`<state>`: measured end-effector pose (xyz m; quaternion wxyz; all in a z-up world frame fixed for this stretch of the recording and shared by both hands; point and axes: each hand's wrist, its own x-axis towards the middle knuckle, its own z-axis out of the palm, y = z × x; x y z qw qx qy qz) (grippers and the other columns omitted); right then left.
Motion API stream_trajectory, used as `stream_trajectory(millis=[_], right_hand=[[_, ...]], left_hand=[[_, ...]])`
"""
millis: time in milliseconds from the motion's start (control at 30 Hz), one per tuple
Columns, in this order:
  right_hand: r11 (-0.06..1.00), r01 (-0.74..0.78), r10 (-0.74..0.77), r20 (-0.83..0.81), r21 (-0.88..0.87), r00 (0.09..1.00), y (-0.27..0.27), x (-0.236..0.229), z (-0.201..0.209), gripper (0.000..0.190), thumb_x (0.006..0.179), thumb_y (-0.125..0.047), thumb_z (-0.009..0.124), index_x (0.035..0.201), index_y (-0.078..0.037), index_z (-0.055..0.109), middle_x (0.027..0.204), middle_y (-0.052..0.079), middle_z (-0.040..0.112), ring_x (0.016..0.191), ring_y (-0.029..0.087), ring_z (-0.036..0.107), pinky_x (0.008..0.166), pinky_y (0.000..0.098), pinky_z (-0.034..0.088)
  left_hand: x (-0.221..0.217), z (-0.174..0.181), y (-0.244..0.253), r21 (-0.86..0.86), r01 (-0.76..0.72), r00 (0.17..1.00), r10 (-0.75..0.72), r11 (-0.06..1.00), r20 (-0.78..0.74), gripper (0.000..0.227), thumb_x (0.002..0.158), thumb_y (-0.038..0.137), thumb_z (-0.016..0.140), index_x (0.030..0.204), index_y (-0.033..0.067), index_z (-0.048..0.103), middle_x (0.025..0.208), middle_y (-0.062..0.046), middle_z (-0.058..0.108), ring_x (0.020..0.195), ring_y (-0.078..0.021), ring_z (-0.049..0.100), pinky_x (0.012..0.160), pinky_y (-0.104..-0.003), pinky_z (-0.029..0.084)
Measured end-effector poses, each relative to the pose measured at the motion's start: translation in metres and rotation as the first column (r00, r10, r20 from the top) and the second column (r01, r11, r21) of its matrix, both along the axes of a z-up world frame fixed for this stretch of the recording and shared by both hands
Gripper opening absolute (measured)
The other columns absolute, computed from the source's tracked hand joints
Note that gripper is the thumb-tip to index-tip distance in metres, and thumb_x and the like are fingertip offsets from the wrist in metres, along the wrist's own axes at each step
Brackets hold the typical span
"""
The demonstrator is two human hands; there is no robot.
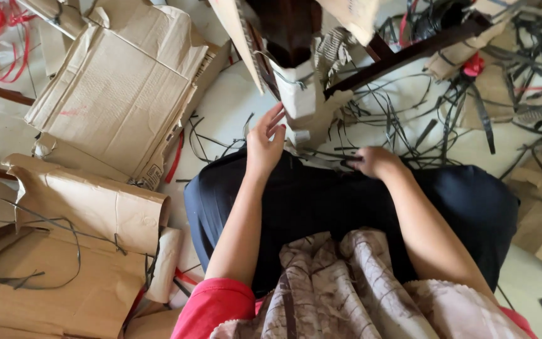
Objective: Securing cardboard protection around a furniture leg using plastic straps and scissors.
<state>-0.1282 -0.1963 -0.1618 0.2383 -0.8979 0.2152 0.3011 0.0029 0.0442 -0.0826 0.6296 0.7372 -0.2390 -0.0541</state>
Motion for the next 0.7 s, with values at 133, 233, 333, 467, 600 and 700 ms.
stream_trajectory(millis=[133,233,333,467,600,700], right_hand=[[0.987,0.150,-0.139,0.158,-0.060,0.978,-0.045,0.027,-0.118,0.033,0.095,-0.030,0.066,0.125,-0.024,0.076,0.116,0.011,0.078,0.117,0.036,0.070,0.097,0.0490,0.058],[0.958,0.271,-0.277,0.534,0.091,0.799,-0.042,0.034,-0.108,0.017,0.099,-0.020,0.062,0.105,-0.018,0.078,0.099,0.011,0.074,0.097,0.038,0.073,0.078,0.0503,0.061],[0.977,0.188,-0.205,0.639,0.096,0.741,-0.020,0.035,-0.075,0.018,0.096,-0.019,0.069,0.108,-0.007,0.076,0.097,0.017,0.072,0.096,0.043,0.072,0.076,0.0548,0.061],[0.986,0.138,-0.164,0.459,0.090,0.873,-0.009,0.029,-0.092,0.033,0.088,-0.029,0.077,0.107,-0.002,0.076,0.105,0.027,0.069,0.106,0.046,0.068,0.089,0.0560,0.058],[0.900,0.182,-0.402,0.593,0.396,0.697,-0.006,0.026,-0.033,0.021,0.097,-0.018,0.073,0.108,-0.001,0.078,0.101,0.026,0.074,0.102,0.042,0.070,0.091,0.0521,0.054],[0.870,0.368,-0.489,0.676,0.329,0.551,-0.040,0.018,-0.041,0.026,0.098,-0.030,0.076,0.114,-0.009,0.077,0.105,0.014,0.075,0.108,0.032,0.070,0.090,0.0431,0.056]], left_hand=[[0.000,-0.043,0.002,0.184,-0.012,1.000,0.011,0.983,0.004,0.056,0.087,-0.008,0.062,0.141,0.0044,0.059,0.132,-0.024,0.066,0.110,-0.0340,0.072,0.096,-0.043,0.058],[-0.010,-0.048,-0.006,0.288,-0.029,0.999,0.016,0.957,0.046,0.060,0.085,-0.008,0.062,0.145,-0.0001,0.054,0.132,-0.026,0.065,0.106,-0.0343,0.074,0.093,-0.045,0.060],[-0.010,-0.070,-0.004,0.352,-0.027,0.999,0.016,0.936,0.035,0.057,0.088,-0.006,0.060,0.144,-0.0027,0.054,0.129,-0.025,0.066,0.104,-0.0327,0.075,0.091,-0.043,0.060],[-0.010,-0.137,-0.006,0.752,0.200,0.971,-0.231,0.628,-0.065,0.035,0.091,0.024,0.063,0.124,0.0141,0.071,0.106,-0.011,0.076,0.103,-0.0318,0.073,0.090,-0.045,0.060],[-0.052,-0.188,-0.026,0.919,0.367,0.842,-0.472,0.144,-0.262,0.036,0.090,0.038,0.062,0.122,0.0257,0.073,0.114,-0.003,0.077,0.109,-0.0255,0.073,0.089,-0.044,0.060],[-0.090,-0.178,-0.043,0.913,0.385,0.772,-0.589,0.135,-0.239,0.036,0.088,0.018,0.060,0.121,0.0142,0.073,0.104,-0.014,0.076,0.091,-0.0359,0.075,0.077,-0.052,0.059]])
